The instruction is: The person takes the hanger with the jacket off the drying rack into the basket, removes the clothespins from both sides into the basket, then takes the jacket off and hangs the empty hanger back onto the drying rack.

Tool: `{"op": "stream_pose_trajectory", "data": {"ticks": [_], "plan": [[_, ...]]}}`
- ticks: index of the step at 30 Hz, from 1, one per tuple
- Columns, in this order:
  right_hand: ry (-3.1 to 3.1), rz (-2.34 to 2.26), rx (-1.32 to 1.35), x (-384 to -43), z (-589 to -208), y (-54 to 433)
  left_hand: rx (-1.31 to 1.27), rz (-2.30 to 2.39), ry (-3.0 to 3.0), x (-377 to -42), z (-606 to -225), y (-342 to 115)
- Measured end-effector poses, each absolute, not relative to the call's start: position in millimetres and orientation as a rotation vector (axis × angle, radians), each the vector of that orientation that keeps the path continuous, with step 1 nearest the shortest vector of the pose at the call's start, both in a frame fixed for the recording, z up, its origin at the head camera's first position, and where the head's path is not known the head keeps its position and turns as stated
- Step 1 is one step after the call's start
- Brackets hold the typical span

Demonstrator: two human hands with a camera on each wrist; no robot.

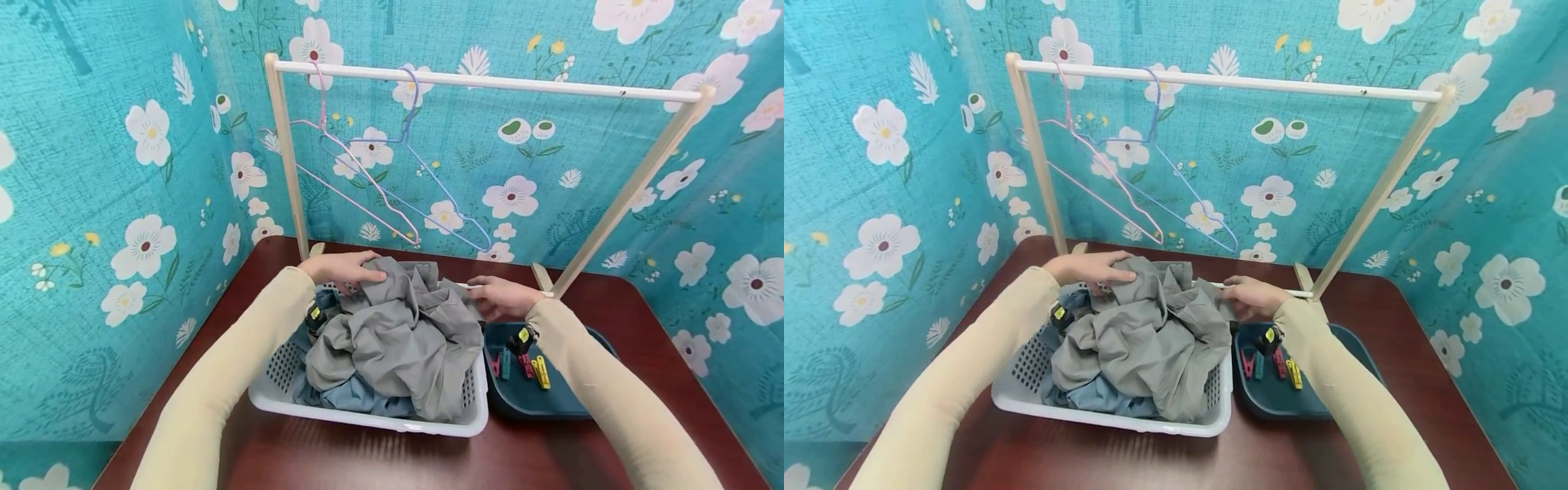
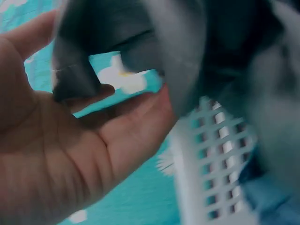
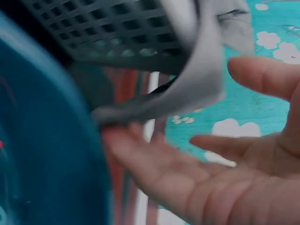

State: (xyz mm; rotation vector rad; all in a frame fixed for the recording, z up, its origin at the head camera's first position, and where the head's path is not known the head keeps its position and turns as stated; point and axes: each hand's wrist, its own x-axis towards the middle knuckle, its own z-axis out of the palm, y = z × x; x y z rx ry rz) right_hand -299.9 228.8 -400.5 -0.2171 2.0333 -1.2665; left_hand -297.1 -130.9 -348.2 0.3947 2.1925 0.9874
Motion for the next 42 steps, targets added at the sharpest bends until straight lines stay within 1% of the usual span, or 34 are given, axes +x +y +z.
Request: {"op": "stream_pose_trajectory", "data": {"ticks": [6,9,13,17,20,24,28,31,36,39,42], "plan": [[1.997,-1.394,-0.142,-300.1,-416.2,230.4,0.406,1.155,2.081,-306.5,-366.4,-122.0],[2.058,-1.397,-0.127,-298.1,-413.8,230.5,0.449,1.199,2.100,-311.6,-374.0,-120.7],[2.214,-1.318,-0.176,-297.1,-406.8,231.0,0.543,1.163,2.237,-313.8,-376.7,-116.0],[2.394,-1.264,-0.276,-295.7,-396.9,230.1,0.603,1.095,2.342,-312.9,-373.7,-108.5],[2.421,-1.332,-0.344,-289.9,-385.9,224.5,0.636,1.052,2.355,-312.8,-372.0,-103.7],[2.449,-1.361,-0.492,-270.9,-369.3,210.3,0.686,1.022,2.345,-314.4,-374.7,-98.6],[2.467,-1.250,-0.684,-246.3,-357.8,190.3,0.699,1.009,2.355,-314.8,-377.8,-96.9],[2.466,-1.158,-0.827,-233.1,-356.8,175.2,0.699,1.021,2.345,-313.9,-376.1,-97.8],[2.419,-0.994,-1.073,-223.5,-363.8,157.7,0.731,1.044,2.299,-309.7,-366.4,-100.3],[2.338,-0.918,-1.090,-219.4,-365.3,153.5,0.755,0.964,2.344,-301.9,-358.0,-100.7],[2.301,-0.853,-1.048,-216.4,-365.8,153.3,0.785,0.753,2.405,-287.3,-349.9,-100.9]]}}
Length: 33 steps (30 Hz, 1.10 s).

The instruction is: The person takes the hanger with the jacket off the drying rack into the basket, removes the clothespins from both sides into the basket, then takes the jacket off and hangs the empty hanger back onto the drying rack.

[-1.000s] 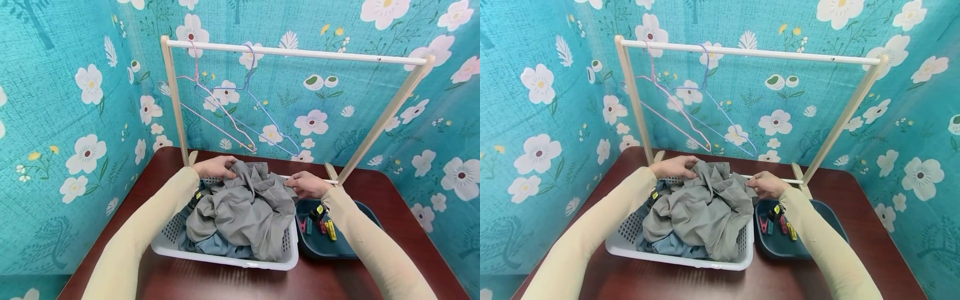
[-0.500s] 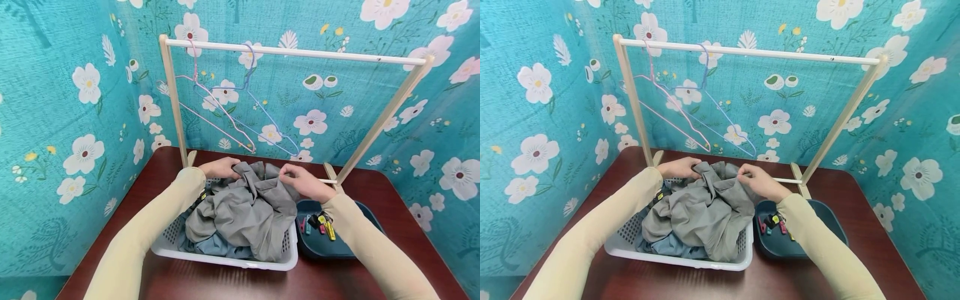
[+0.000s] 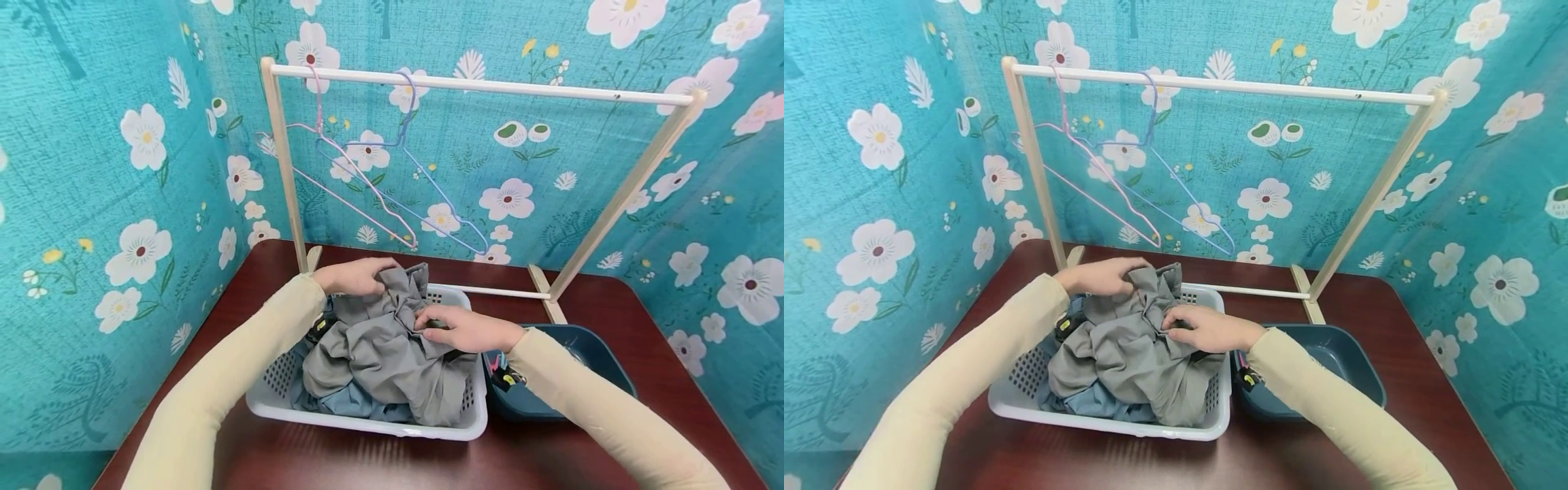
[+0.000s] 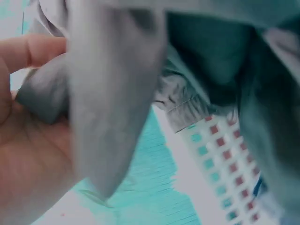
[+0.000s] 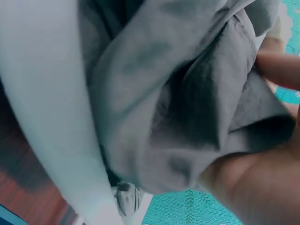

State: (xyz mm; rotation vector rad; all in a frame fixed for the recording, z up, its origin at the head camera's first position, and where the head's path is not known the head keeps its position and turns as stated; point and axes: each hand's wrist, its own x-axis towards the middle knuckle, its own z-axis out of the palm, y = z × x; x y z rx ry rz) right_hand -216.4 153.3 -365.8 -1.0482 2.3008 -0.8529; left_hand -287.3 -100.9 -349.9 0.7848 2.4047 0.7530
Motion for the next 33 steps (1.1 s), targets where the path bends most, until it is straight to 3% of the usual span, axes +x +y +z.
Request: {"op": "stream_pose_trajectory", "data": {"ticks": [7,14,23,33], "plan": [[2.307,-0.726,-1.056,-215.0,-365.4,152.3,0.865,0.288,2.397,-238.0,-338.5,-99.9],[2.341,-0.602,-1.060,-213.7,-364.9,150.7,0.746,-0.170,2.439,-206.5,-350.9,-88.3],[2.360,-0.441,-1.007,-196.4,-351.7,160.1,0.760,-0.211,2.404,-215.9,-384.3,-98.6],[2.330,-0.084,-0.983,-186.8,-361.6,128.4,0.704,-0.338,2.403,-225.5,-405.3,-100.5]]}}
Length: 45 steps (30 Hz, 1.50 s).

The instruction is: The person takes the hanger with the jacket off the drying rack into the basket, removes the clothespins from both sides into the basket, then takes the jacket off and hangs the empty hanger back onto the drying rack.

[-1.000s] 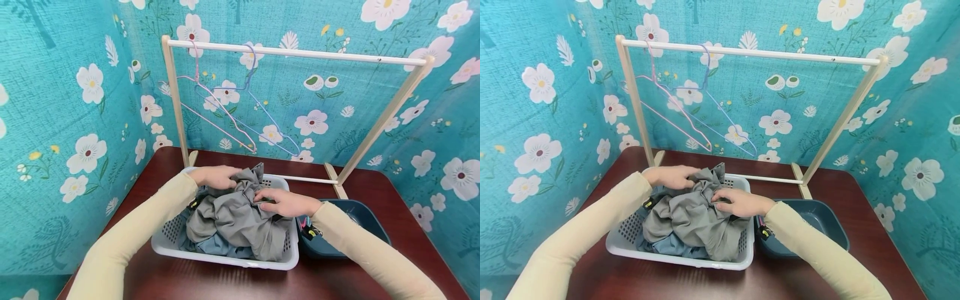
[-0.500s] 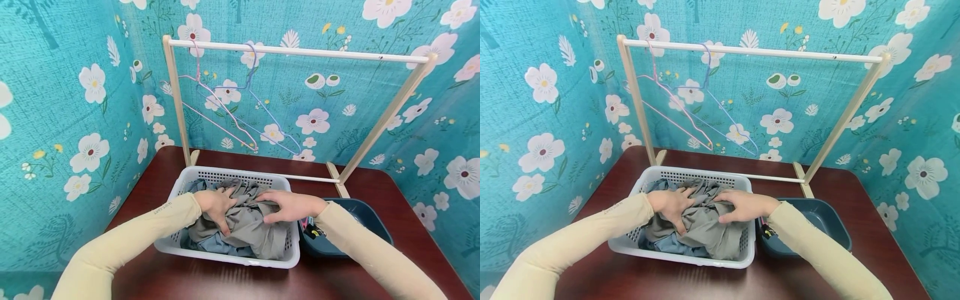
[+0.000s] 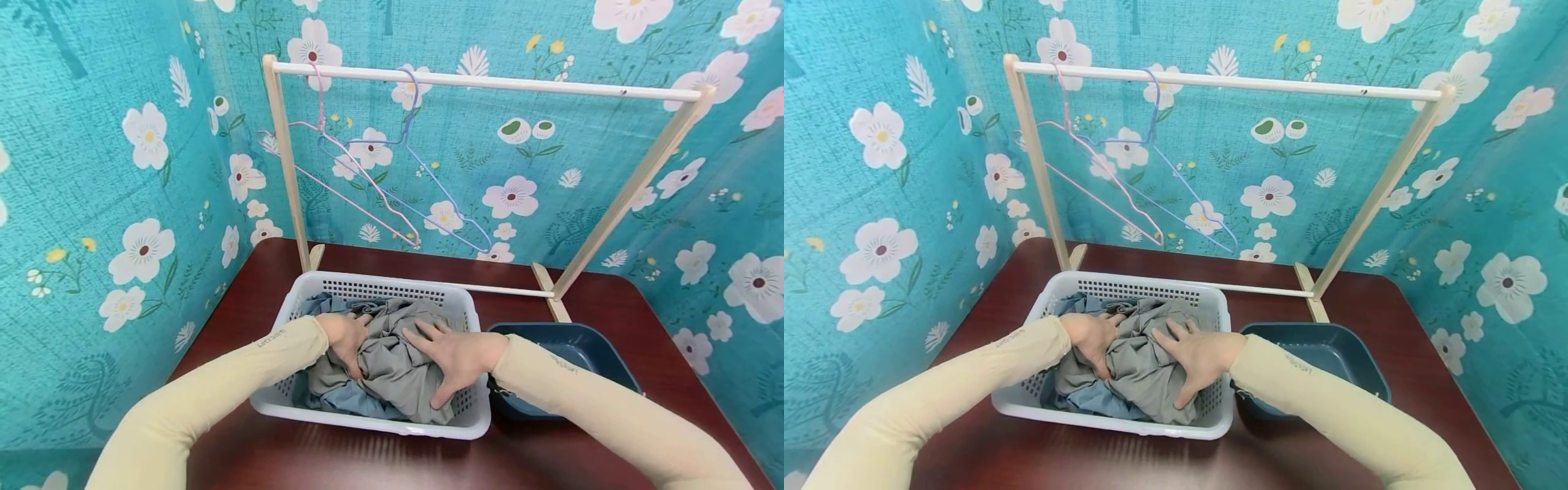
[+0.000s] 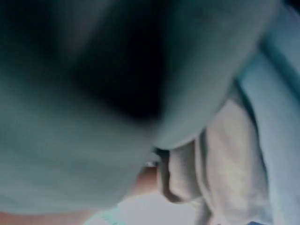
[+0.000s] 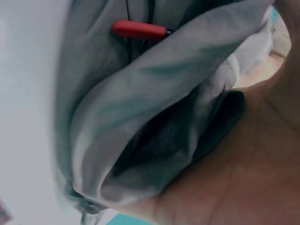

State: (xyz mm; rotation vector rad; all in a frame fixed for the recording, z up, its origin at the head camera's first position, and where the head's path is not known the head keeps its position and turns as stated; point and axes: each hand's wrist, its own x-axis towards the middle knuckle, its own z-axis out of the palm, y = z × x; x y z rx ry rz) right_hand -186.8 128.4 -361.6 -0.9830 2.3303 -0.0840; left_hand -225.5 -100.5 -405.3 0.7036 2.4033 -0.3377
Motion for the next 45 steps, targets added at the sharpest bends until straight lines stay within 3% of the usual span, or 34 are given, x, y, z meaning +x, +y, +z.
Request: {"op": "stream_pose_trajectory", "data": {"ticks": [6,17,25,30,39,45], "plan": [[2.304,0.097,-0.964,-192.1,-364.8,105.6,0.587,-0.476,2.456,-220.0,-409.7,-102.5],[2.177,0.419,-0.989,-207.2,-388.9,77.5,0.631,-0.593,2.364,-221.3,-425.2,-104.8],[2.075,0.480,-0.983,-218.3,-393.9,68.9,0.572,-0.422,2.363,-219.0,-428.9,-109.1],[2.145,0.308,-0.947,-220.3,-371.8,78.2,0.641,-0.267,2.390,-226.5,-403.6,-116.4],[2.283,0.081,-0.913,-219.7,-324.8,117.1,0.771,0.200,2.427,-235.1,-324.6,-131.2],[2.351,-0.061,-0.967,-226.9,-314.1,133.8,0.776,0.425,2.496,-241.8,-310.5,-142.5]]}}
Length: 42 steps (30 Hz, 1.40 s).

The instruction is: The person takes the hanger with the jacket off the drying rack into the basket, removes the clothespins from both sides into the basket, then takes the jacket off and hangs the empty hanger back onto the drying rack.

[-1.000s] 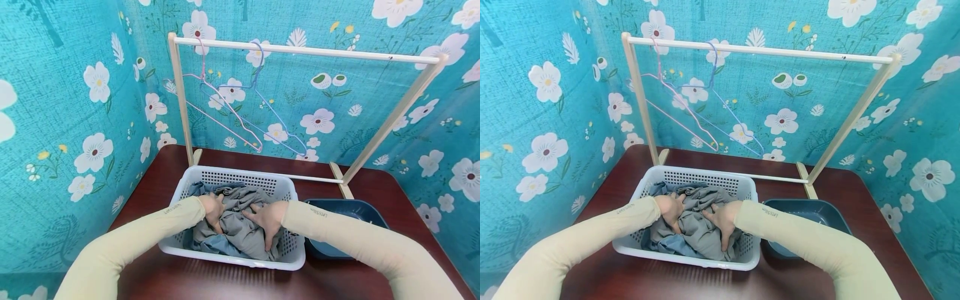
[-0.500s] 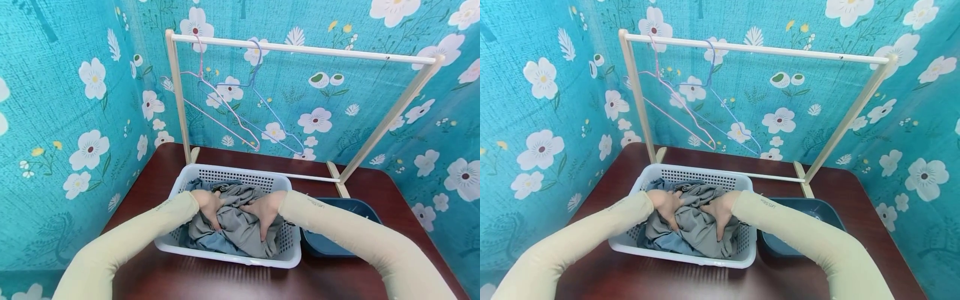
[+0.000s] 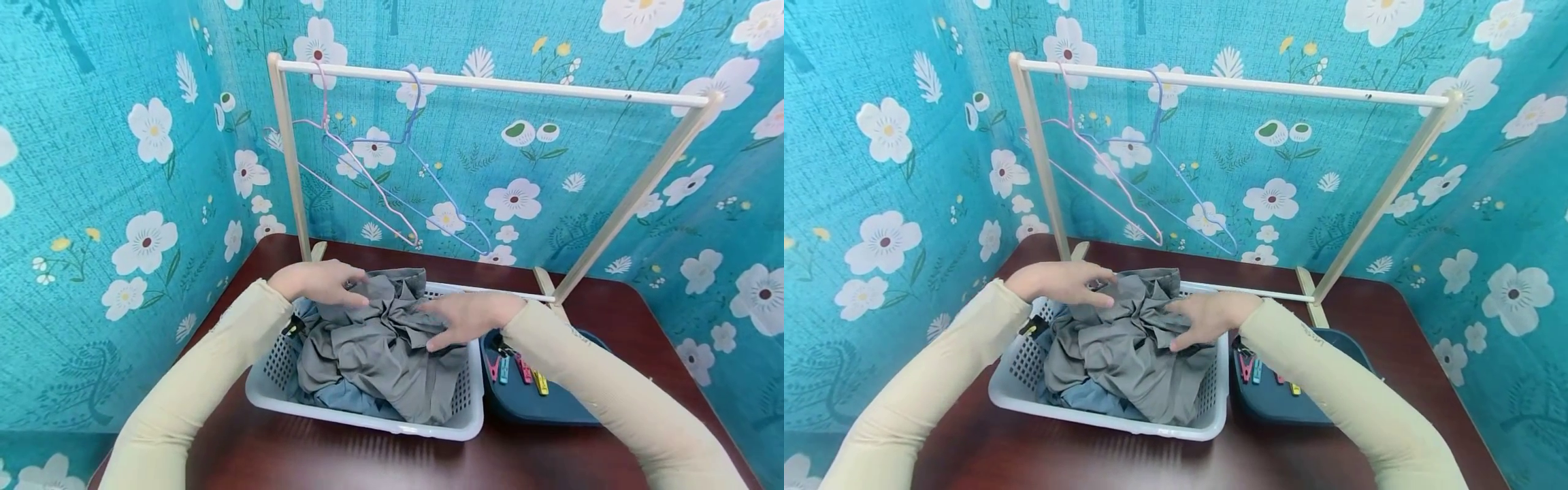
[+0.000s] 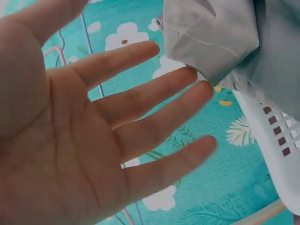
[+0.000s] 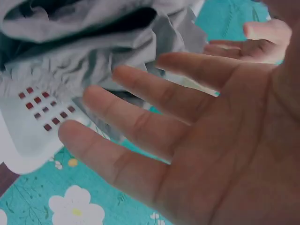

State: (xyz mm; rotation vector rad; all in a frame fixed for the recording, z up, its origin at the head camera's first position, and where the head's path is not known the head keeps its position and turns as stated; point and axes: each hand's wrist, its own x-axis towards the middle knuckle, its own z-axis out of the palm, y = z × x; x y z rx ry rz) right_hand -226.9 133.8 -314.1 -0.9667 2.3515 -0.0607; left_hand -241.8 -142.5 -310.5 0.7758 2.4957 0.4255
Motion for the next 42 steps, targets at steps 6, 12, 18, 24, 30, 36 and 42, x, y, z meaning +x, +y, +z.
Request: {"op": "stream_pose_trajectory", "data": {"ticks": [6,12,18,24,30,36,42], "plan": [[2.463,-0.121,-0.982,-242.8,-315.2,138.0,0.745,0.519,2.584,-253.7,-318.4,-145.9],[2.535,-0.261,-0.910,-262.9,-338.6,130.2,0.703,0.524,2.496,-267.2,-341.6,-137.7],[2.331,-0.284,-0.989,-260.0,-354.3,115.2,0.718,0.146,2.370,-246.4,-368.4,-121.6],[2.255,0.107,-1.015,-235.0,-364.1,91.5,0.702,-0.262,2.376,-231.2,-396.0,-112.5],[2.209,0.414,-0.982,-223.7,-381.3,68.8,0.689,-0.385,2.388,-227.8,-412.8,-105.8],[2.178,0.550,-0.932,-219.8,-396.6,59.7,0.573,-0.467,2.398,-219.3,-427.3,-98.8],[2.176,0.432,-0.956,-224.5,-391.3,62.5,0.620,-0.411,2.397,-221.9,-422.4,-105.8]]}}
